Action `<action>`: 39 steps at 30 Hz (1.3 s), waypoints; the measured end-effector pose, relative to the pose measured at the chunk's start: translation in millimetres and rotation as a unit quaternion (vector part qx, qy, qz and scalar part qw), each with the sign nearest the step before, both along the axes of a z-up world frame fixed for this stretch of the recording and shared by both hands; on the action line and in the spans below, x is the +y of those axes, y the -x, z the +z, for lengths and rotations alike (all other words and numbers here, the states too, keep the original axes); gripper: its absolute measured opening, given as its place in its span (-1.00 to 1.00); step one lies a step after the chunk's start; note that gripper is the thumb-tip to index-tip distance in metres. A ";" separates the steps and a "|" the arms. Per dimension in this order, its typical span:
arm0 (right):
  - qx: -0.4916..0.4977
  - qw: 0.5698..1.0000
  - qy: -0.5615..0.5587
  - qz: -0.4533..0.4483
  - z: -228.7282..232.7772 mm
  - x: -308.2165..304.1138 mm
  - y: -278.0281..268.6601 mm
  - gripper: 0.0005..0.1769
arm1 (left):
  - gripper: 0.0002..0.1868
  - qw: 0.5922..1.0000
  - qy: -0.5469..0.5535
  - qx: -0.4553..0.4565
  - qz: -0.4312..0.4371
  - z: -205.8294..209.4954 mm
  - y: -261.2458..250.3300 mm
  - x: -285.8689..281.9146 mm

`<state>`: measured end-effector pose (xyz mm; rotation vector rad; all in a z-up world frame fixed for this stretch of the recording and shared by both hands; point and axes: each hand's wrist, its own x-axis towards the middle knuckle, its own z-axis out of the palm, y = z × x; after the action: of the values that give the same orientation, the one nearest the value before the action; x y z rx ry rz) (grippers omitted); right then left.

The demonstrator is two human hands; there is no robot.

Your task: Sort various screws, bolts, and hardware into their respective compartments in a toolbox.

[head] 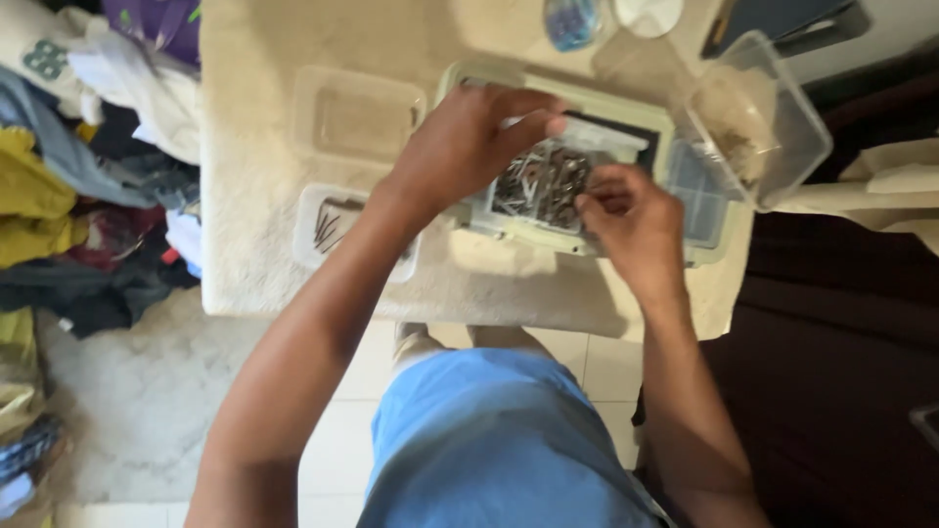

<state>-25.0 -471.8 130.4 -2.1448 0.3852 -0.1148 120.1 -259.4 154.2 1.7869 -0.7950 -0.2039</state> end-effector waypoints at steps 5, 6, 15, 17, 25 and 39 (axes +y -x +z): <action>-0.089 0.991 0.096 0.001 23.9 35.6 16.0 -0.73 | -0.63 0.999 0.010 0.017 -0.027 -9.9 -7.3 -2.8; -0.138 0.986 0.090 -0.002 26.1 46.0 23.9 -0.73 | -0.64 0.999 0.018 0.007 -0.032 -11.8 -8.0 -3.2; -0.067 0.966 0.021 0.247 -154.7 183.7 -6.6 -0.71 | -0.60 0.997 -0.003 -0.061 -0.047 -29.5 31.4 18.8; -0.075 0.971 -0.018 0.225 -119.8 188.4 -6.5 -0.65 | -0.60 0.996 -0.004 -0.071 -0.056 -35.3 40.1 25.7; -0.008 0.979 -0.203 0.030 -48.7 89.5 86.2 -0.83 | -0.61 0.995 0.026 -0.091 -0.028 -59.3 62.5 27.7; -0.121 0.973 0.184 -0.074 -11.1 51.2 43.0 -0.83 | -0.62 0.967 -0.048 -0.245 -0.045 -48.6 50.9 25.2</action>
<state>-68.1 -420.6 119.2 -2.4267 0.4029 -0.5667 69.2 -234.2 105.6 1.9209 -1.2337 0.1527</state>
